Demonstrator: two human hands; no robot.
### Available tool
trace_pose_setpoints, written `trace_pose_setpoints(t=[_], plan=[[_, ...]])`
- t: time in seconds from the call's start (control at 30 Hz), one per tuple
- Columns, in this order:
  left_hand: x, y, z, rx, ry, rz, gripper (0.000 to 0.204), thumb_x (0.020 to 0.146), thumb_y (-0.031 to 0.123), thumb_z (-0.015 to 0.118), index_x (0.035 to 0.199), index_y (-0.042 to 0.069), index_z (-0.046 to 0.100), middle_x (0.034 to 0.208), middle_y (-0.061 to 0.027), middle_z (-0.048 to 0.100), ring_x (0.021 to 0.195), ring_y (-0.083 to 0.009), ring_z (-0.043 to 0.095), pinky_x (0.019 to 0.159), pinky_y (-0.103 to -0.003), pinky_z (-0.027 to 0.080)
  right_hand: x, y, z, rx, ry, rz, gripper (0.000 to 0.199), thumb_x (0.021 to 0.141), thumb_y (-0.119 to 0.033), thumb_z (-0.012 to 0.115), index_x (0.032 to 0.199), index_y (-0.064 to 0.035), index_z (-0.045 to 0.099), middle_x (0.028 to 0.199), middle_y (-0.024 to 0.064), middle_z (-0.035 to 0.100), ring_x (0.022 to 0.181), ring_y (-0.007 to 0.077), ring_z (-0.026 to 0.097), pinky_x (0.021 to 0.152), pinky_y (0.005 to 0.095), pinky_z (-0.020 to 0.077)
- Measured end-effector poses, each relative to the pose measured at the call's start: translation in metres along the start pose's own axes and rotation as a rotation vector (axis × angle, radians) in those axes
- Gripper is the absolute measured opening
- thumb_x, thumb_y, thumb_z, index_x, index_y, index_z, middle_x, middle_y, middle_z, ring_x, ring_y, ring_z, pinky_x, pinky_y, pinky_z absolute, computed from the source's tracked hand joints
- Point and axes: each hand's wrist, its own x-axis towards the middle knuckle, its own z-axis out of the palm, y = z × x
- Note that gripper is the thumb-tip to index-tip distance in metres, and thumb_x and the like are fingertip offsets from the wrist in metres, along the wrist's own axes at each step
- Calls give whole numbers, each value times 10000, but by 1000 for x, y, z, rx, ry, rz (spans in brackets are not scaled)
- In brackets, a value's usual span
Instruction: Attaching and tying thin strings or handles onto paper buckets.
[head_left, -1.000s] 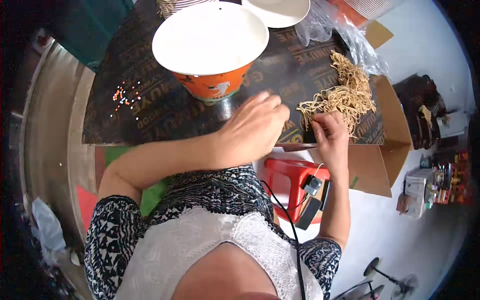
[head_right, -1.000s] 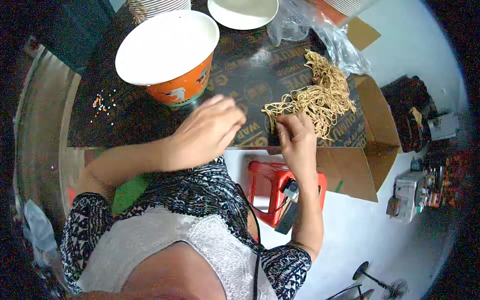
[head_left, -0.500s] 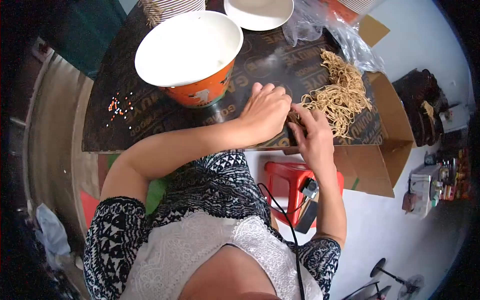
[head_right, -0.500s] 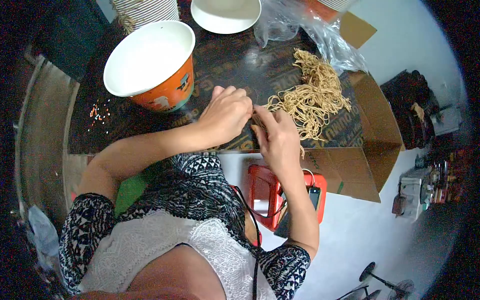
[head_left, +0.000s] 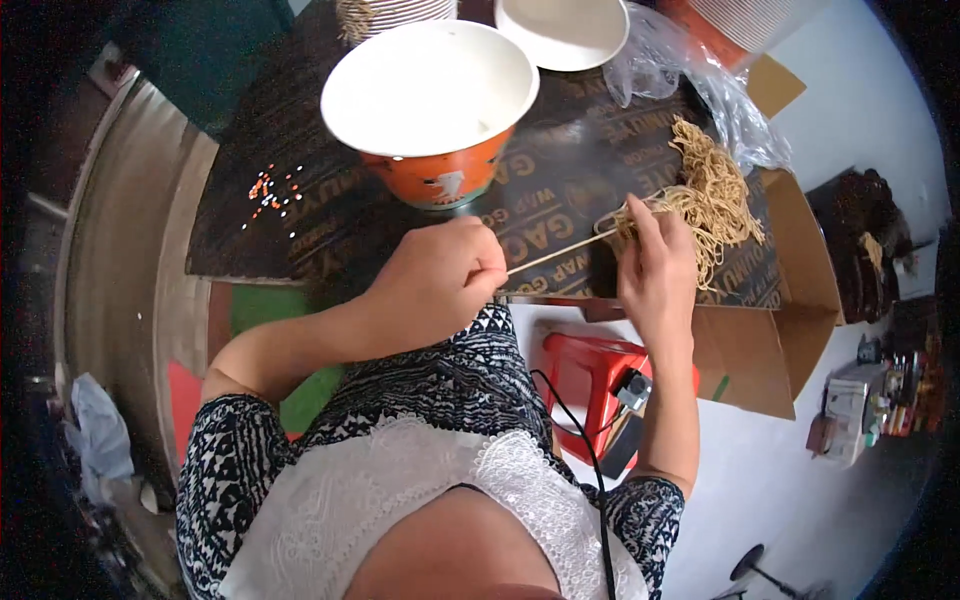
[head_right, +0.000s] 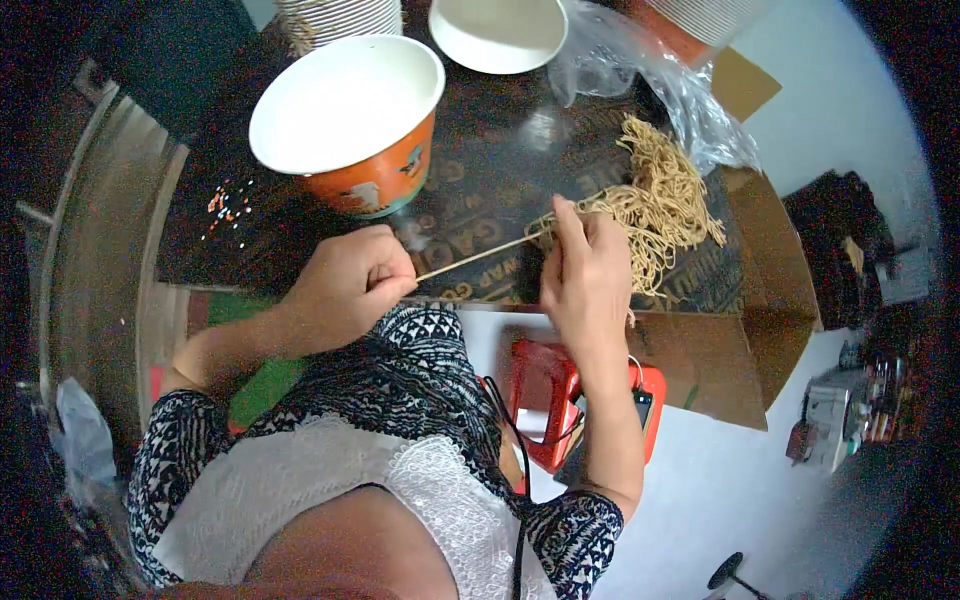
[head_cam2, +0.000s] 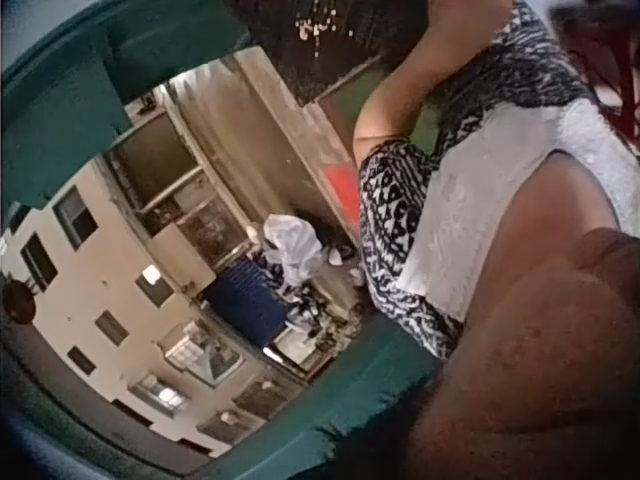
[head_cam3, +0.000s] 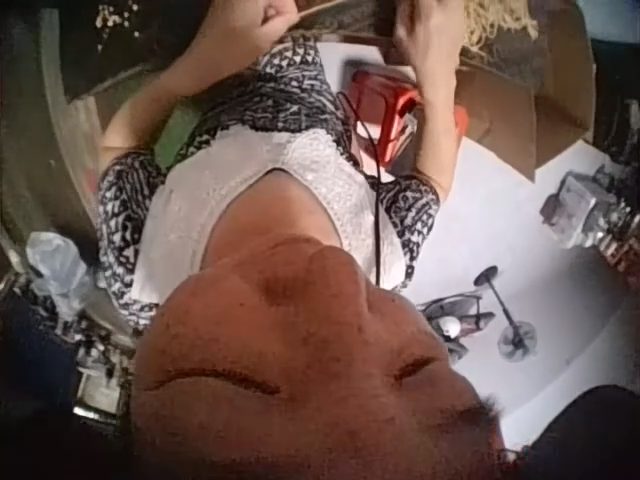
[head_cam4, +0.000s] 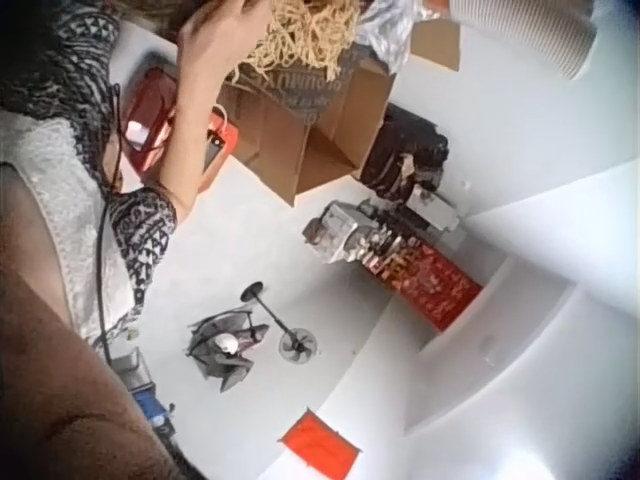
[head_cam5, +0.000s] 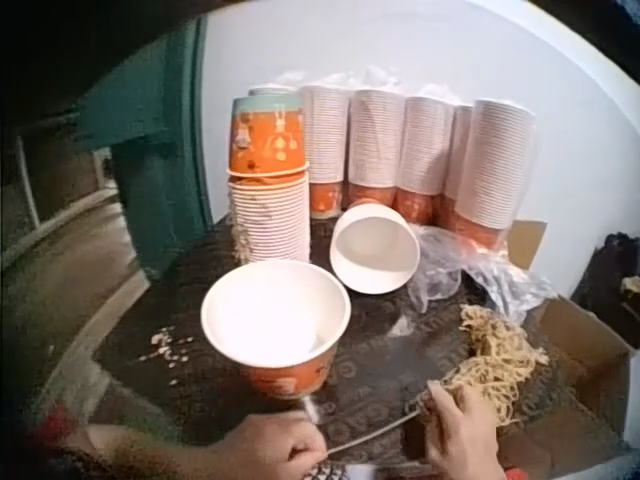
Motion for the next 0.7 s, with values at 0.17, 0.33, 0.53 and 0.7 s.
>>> trace_pose_setpoints(t=[0.17, 0.33, 0.53, 0.7], plan=[[-2, 5, 2, -46, 37, 43, 78, 769, 34, 628, 725, 16, 566, 725, -155, 587, 688, -359, 610, 617, -430, 481, 9, -68, -5, 243, 5, -193, 361, 751, -12, 651, 1108, 3, 599, 1069, 181, 577, 978, 333, 547, 822, 445, 420], [-4, 6, -8, 8, -6, 40, 82, 792, 56, 622, 748, 11, 569, 746, -172, 595, 712, -368, 613, 636, -446, 484, 6, -60, 19, 454, -124, -192, 171, 791, -53, 675, 948, -9, 624, 841, 127, 595, 821, 322, 567, 793, 416, 430], [-16, -8, -27, -28, 16, 15, 87, 825, 78, 593, 781, 3, 598, 794, -173, 618, 775, -357, 623, 695, -427, 492, 16, 9, 23, 526, -314, -62, 106, 879, -109, 623, 911, -12, 653, 801, 127, 581, 804, 300, 552, 741, 378, 429], [-37, 14, -89, -219, 73, -155, 116, 840, 82, 577, 776, -13, 591, 706, -55, 578, 674, -149, 566, 602, -281, 433, 29, 63, 17, 548, -339, 88, 164, 938, -143, 587, 922, 13, 630, 809, 81, 565, 782, 199, 557, 725, 303, 438]])
